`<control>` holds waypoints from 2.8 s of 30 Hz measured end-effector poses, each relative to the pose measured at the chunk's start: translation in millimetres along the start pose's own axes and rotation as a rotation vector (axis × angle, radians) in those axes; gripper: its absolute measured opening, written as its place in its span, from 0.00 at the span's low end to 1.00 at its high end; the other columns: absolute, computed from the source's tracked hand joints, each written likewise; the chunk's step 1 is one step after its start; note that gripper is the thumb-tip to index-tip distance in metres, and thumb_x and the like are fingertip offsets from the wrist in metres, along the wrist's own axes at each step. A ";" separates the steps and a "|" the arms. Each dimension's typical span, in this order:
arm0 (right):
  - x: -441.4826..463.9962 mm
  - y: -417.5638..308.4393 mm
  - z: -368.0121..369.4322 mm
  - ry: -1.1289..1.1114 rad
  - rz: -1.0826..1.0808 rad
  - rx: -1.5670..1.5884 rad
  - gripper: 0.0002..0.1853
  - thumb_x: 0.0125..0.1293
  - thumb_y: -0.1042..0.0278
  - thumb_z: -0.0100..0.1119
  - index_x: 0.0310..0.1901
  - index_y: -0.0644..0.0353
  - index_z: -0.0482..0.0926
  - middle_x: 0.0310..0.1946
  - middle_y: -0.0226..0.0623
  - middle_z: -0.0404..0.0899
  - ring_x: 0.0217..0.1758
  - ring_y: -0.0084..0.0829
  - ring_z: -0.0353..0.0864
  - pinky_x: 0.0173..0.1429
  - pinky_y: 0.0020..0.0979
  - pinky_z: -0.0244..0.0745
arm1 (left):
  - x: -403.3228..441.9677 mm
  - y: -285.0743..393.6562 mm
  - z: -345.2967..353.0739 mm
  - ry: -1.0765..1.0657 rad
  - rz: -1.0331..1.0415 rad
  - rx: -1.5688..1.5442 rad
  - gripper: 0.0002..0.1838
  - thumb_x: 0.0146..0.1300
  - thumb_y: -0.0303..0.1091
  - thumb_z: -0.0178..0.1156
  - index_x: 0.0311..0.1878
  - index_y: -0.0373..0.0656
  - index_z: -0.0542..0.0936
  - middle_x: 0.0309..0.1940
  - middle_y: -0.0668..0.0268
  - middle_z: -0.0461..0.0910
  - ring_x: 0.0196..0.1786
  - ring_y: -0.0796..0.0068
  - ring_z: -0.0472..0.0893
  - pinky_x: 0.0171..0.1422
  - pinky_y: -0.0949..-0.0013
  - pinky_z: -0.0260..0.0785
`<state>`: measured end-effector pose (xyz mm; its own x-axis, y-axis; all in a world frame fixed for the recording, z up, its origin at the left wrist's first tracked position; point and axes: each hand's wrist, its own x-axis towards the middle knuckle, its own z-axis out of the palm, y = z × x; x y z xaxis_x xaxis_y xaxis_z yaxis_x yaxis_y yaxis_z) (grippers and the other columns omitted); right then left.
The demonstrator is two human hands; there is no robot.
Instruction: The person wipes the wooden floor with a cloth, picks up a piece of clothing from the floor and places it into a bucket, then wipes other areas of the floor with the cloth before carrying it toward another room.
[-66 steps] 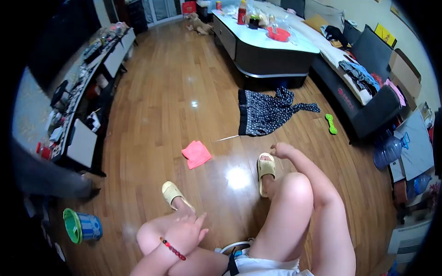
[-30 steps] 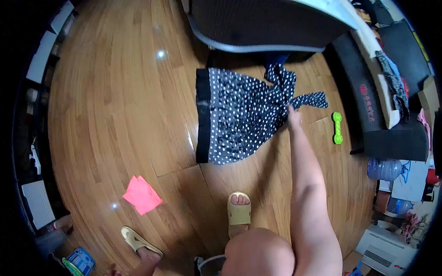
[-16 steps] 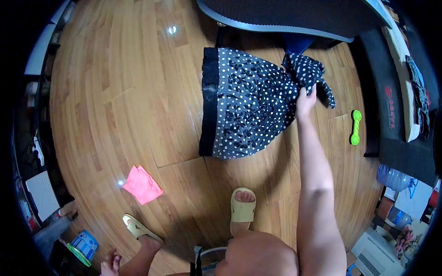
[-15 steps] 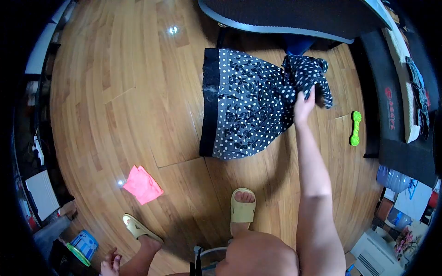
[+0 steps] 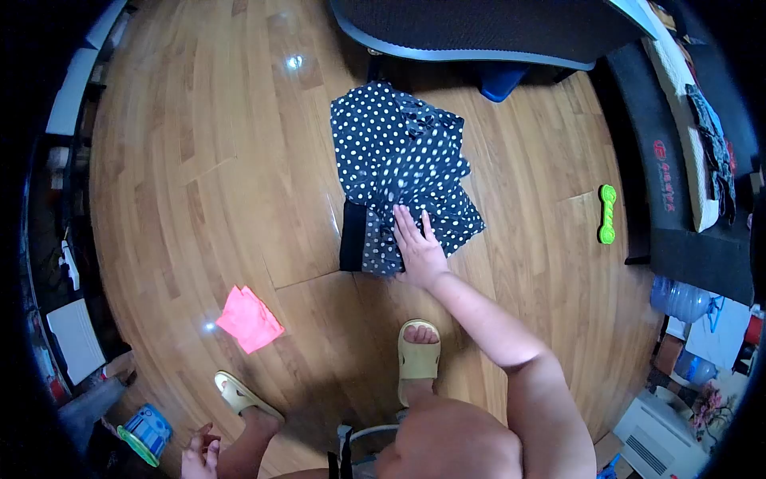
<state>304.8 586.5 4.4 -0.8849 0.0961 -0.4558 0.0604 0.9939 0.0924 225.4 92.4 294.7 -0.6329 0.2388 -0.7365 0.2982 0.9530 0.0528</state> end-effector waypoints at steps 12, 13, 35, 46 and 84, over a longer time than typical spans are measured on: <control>-23.9 29.9 -32.2 0.037 -0.231 0.603 0.15 0.62 0.56 0.53 0.38 0.60 0.79 0.31 0.48 0.82 0.42 0.41 0.81 0.69 0.43 0.56 | -19.4 0.5 0.6 -0.006 -0.029 -0.016 0.19 0.70 0.40 0.50 0.63 0.52 0.72 0.40 0.53 0.82 0.42 0.53 0.83 0.43 0.56 0.74; -34.1 31.2 -46.5 -0.090 -0.226 0.718 0.16 0.64 0.54 0.53 0.41 0.58 0.80 0.32 0.51 0.81 0.43 0.45 0.81 0.68 0.42 0.58 | -19.3 7.6 -3.7 -0.061 -0.113 -0.051 0.20 0.69 0.40 0.51 0.62 0.51 0.72 0.44 0.52 0.81 0.46 0.52 0.82 0.46 0.54 0.73; -64.8 -20.3 -73.9 -0.002 0.021 0.567 0.25 0.60 0.53 0.61 0.51 0.65 0.75 0.44 0.58 0.79 0.50 0.54 0.78 0.54 0.45 0.71 | -78.3 9.7 60.0 0.269 0.314 -0.184 0.24 0.64 0.47 0.54 0.59 0.44 0.71 0.41 0.54 0.80 0.45 0.54 0.80 0.51 0.53 0.72; -222.7 -174.2 -249.8 0.442 -0.270 0.485 0.15 0.61 0.65 0.61 0.40 0.71 0.76 0.32 0.58 0.79 0.39 0.54 0.80 0.44 0.43 0.73 | -142.6 48.6 158.0 0.657 0.372 -0.255 0.17 0.55 0.36 0.57 0.46 0.38 0.77 0.45 0.54 0.77 0.48 0.56 0.80 0.48 0.54 0.74; -306.2 -336.3 -347.2 0.388 -1.059 0.807 0.15 0.67 0.64 0.52 0.44 0.71 0.76 0.35 0.44 0.82 0.36 0.29 0.77 0.44 0.32 0.74 | -144.9 65.9 84.4 1.594 -0.175 -0.864 0.12 0.53 0.34 0.60 0.42 0.43 0.75 0.34 0.57 0.82 0.40 0.54 0.82 0.51 0.51 0.70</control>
<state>395.0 204.0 420.2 -0.7384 -0.6048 0.2983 -0.5838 0.3517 -0.7318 397.0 104.9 348.0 -0.7682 -0.4271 0.4769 0.0766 0.6783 0.7308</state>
